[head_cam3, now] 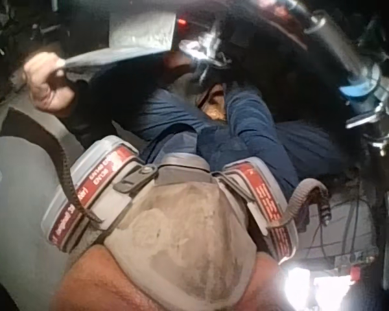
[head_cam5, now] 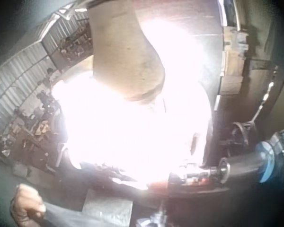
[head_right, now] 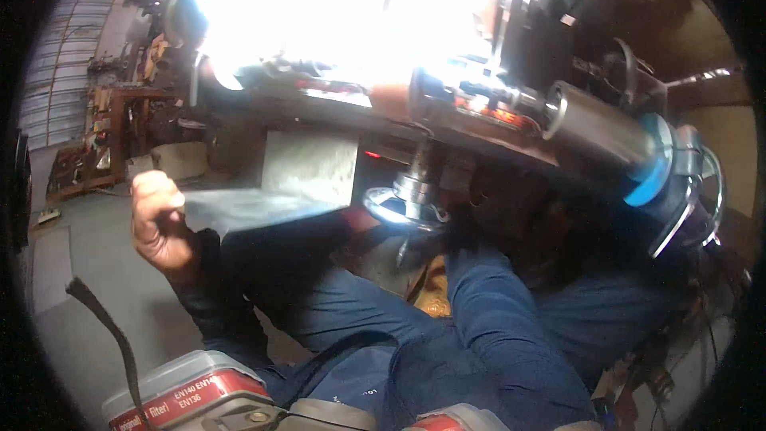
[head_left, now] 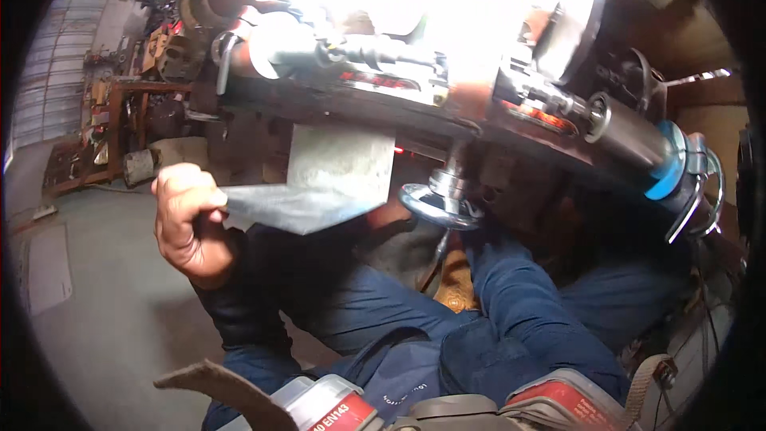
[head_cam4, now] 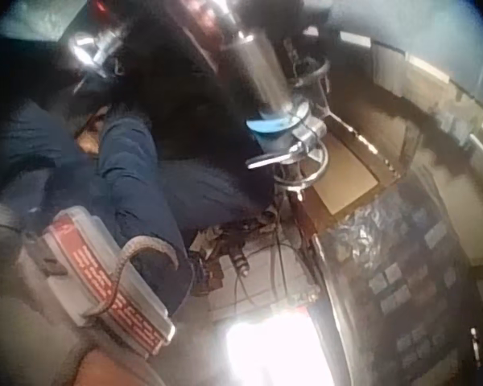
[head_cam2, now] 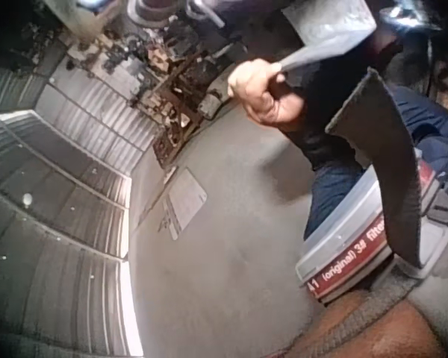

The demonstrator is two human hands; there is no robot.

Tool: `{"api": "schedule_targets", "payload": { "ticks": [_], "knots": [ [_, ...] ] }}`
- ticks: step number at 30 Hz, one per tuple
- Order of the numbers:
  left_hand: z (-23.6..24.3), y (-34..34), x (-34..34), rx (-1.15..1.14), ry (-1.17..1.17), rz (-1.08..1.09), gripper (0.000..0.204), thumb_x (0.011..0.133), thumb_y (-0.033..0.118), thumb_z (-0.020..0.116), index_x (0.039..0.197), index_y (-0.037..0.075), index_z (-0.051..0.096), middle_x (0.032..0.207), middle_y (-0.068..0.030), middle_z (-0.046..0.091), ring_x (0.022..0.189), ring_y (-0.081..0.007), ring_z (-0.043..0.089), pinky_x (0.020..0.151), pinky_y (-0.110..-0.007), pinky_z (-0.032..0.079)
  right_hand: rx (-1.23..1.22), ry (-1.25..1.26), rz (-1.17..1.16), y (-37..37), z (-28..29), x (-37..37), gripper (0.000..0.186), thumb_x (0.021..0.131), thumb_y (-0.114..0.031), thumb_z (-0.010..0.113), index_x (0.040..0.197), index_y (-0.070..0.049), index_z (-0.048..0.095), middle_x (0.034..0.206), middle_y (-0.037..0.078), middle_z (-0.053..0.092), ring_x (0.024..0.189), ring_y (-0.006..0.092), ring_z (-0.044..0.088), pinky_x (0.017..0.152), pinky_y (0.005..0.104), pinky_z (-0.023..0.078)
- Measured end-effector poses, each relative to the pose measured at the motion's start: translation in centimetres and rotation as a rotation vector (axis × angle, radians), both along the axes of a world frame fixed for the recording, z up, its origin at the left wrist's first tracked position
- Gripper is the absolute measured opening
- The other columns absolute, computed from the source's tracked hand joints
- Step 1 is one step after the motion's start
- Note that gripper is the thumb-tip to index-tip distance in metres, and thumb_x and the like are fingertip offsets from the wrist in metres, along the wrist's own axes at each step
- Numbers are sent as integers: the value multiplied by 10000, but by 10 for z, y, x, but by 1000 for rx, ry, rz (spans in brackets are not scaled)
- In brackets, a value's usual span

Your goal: The person adjusts a metal part on a lathe, using a dial indicator to check alignment, and then rotates the part while operating the machine controls.

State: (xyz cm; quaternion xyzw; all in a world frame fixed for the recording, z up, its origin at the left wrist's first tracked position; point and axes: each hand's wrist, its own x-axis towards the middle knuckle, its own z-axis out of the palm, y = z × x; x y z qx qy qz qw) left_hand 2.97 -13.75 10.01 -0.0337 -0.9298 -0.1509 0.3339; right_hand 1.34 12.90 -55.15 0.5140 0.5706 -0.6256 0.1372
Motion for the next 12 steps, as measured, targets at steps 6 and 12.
{"api": "schedule_targets", "payload": {
  "ticks": [6, 12],
  "knots": [
    [-2, 28, -44, -101, -26, -67, 116, 741, 40, 667, 840, 56, 609, 794, -84, 601, 814, -248, 609, 796, -349, 445, 1, 81, -1, 18, -7, 0, 818, 796, -779, 510, 1294, -142, 632, 1216, 203, 647, 1157, 374, 571, 1009, 492, 439],
    [-9, 51, -52, -119, -35, -95, 198, 745, -29, 640, 917, 68, 630, 859, -89, 634, 885, -253, 623, 877, -351, 440, -32, 191, 16, 47, -22, -13, 893, 773, -846, 503, 1331, -159, 620, 1236, 205, 639, 1173, 375, 558, 1027, 493, 430]
  ]
}}
